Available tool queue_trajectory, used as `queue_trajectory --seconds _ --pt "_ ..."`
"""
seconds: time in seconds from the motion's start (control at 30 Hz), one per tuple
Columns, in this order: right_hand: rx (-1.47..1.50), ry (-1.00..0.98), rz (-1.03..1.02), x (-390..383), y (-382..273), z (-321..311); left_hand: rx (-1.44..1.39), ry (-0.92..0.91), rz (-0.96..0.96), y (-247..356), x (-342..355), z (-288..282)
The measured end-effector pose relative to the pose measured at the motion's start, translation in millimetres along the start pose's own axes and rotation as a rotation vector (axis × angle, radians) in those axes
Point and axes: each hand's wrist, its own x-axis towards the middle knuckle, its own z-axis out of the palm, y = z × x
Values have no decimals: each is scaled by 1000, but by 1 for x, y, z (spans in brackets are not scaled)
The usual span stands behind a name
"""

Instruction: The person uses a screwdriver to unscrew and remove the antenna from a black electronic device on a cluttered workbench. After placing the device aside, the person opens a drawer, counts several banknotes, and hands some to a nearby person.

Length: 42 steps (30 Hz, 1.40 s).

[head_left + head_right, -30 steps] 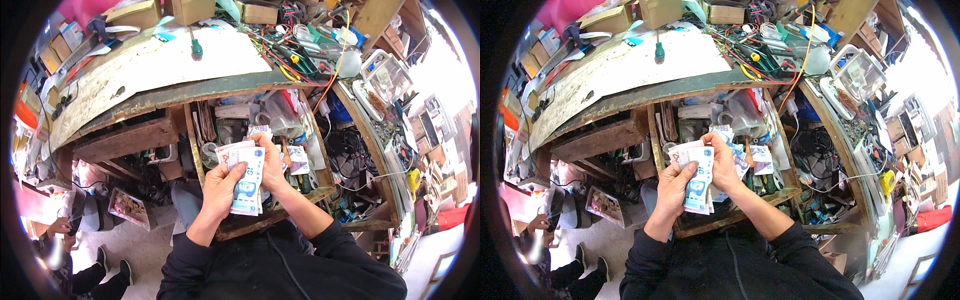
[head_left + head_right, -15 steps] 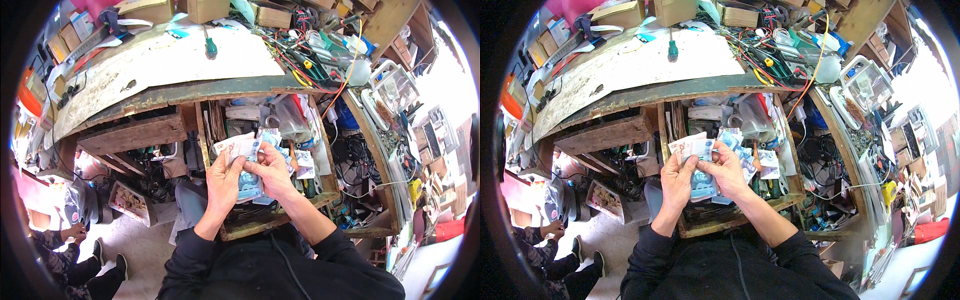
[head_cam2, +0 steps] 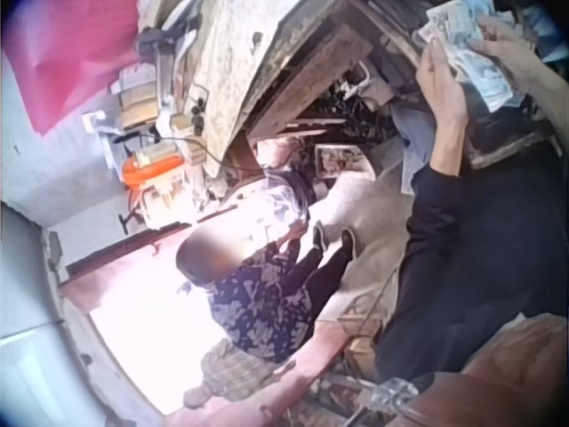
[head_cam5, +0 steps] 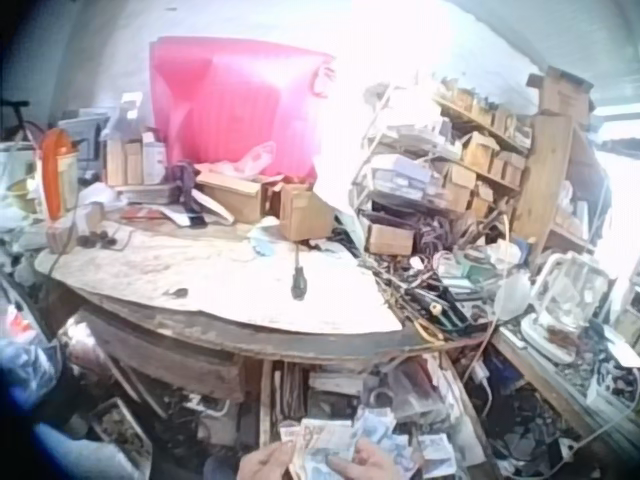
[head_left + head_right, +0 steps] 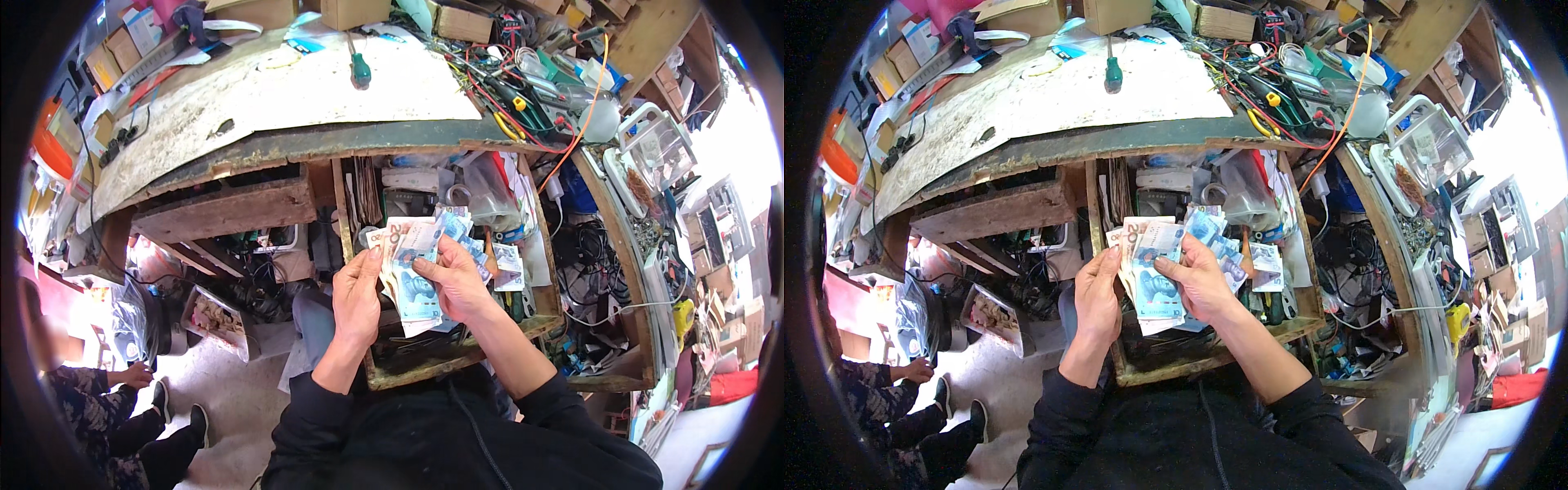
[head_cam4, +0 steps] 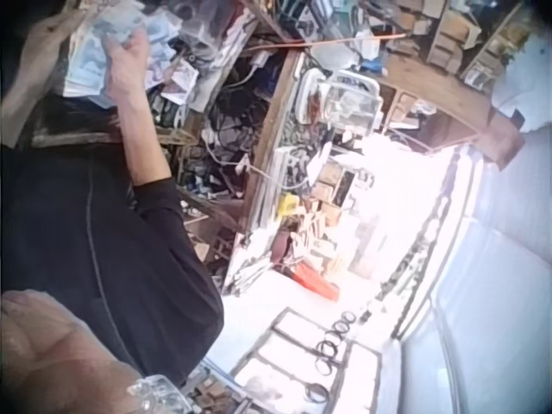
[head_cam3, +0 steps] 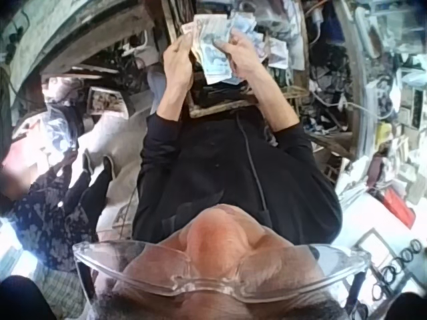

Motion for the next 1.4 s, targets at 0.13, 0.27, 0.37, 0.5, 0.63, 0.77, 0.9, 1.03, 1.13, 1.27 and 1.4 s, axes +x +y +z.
queue_trajectory --seconds 0.13,0.27,0.37,0.5,0.63,0.77,0.9,1.03,1.13,1.27,1.4 --pt "25 -43 40 0 1 -7 -5 18 -15 -3 0 -3" --pt "26 -45 33 -1 -1 -6 67 25 30 -4 0 -2" --pt "-19 -39 50 0 3 -13 154 78 80 -3 0 -4" --pt "2 -47 36 -1 3 -11 239 86 132 -6 1 -7" --pt "-15 -48 25 2 6 -15 263 120 166 -3 1 -2" --pt "25 -24 39 -1 2 -14 239 126 152 -3 1 -1" --pt "22 5 36 2 8 -20 217 115 116 -5 2 2" --pt "17 15 33 2 8 -21 217 40 78 -3 1 -2" --pt "38 8 55 2 6 -18 227 15 57 -4 0 -6" --pt "45 21 68 4 7 -19 208 34 56 -4 -1 -5" --pt "34 40 43 5 9 -21 233 38 53 2 -2 4"
